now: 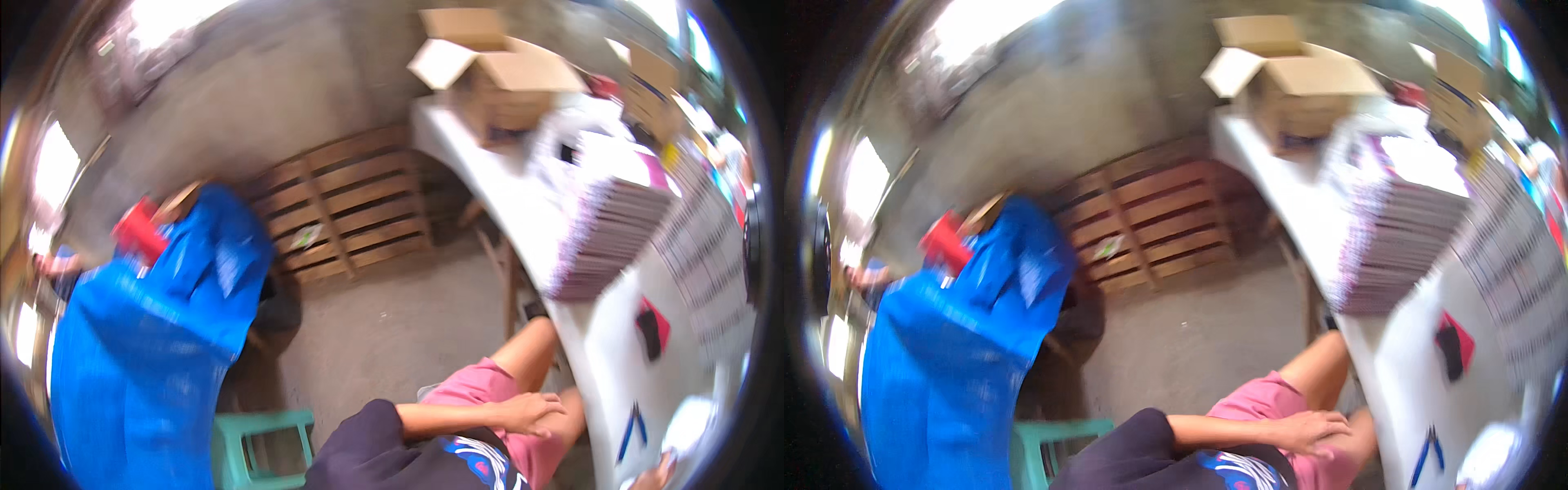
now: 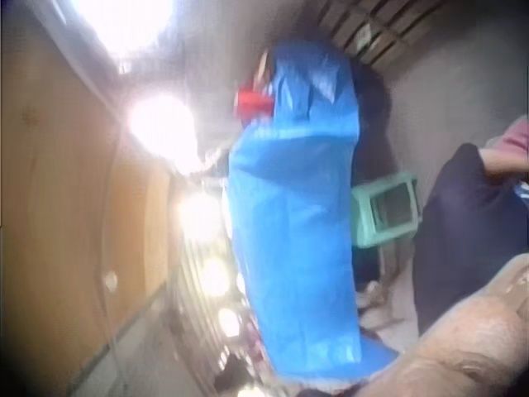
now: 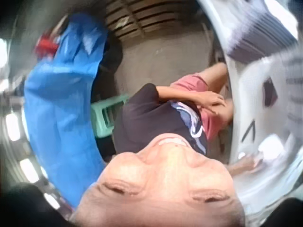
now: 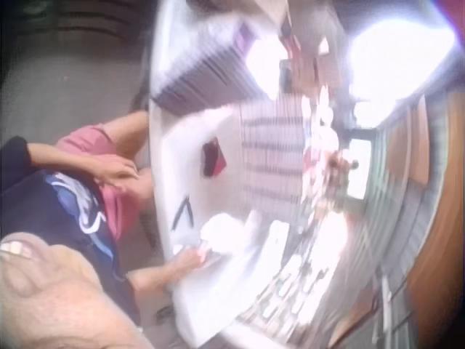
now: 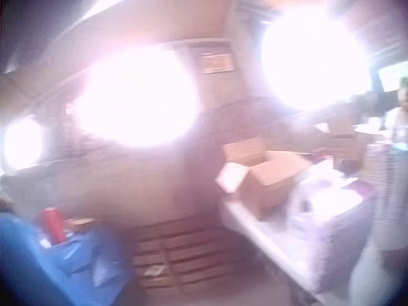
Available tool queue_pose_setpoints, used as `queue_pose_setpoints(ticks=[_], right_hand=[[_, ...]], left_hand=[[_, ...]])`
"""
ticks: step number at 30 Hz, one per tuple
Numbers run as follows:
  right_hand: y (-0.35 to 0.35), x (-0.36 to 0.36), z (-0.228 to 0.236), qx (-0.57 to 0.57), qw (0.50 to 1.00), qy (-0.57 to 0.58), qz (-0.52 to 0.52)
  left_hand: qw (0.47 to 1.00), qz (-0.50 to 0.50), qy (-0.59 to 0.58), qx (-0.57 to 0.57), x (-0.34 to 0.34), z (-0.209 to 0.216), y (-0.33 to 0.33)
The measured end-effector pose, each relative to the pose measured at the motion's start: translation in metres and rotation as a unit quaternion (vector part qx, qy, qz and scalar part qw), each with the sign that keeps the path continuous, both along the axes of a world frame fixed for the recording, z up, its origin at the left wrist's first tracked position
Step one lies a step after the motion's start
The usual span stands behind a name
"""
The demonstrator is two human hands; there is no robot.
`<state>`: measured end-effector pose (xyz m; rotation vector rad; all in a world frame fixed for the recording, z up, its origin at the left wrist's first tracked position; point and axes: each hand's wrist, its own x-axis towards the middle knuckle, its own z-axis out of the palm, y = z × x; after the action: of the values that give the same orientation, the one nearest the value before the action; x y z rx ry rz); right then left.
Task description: The person trims the excess plastic binding from a stack of purple notebooks using a pair of shears and then smooths the edges of the stack by hand.
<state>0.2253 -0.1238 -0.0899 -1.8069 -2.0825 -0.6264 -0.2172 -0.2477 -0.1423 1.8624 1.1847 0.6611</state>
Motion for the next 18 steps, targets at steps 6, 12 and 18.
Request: queue_pose_setpoints(ticks=[6, 12, 18], right_hand=[[-0.123, -0.144, 0.138, -0.127, 0.951, 0.028, 0.279], [-0.130, -0.152, 0.137, -0.328, 0.851, 0.267, 0.312], [-0.124, -0.175, 0.141, -0.121, 0.931, 0.035, 0.342]], left_hand=[[0.756, -0.129, -0.589, -0.255, 0.070, 0.068, 0.025], [0.585, -0.114, -0.682, -0.425, 0.120, 0.054, 0.043], [0.596, -0.015, -0.694, -0.403, 0.098, 0.069, 0.061]])
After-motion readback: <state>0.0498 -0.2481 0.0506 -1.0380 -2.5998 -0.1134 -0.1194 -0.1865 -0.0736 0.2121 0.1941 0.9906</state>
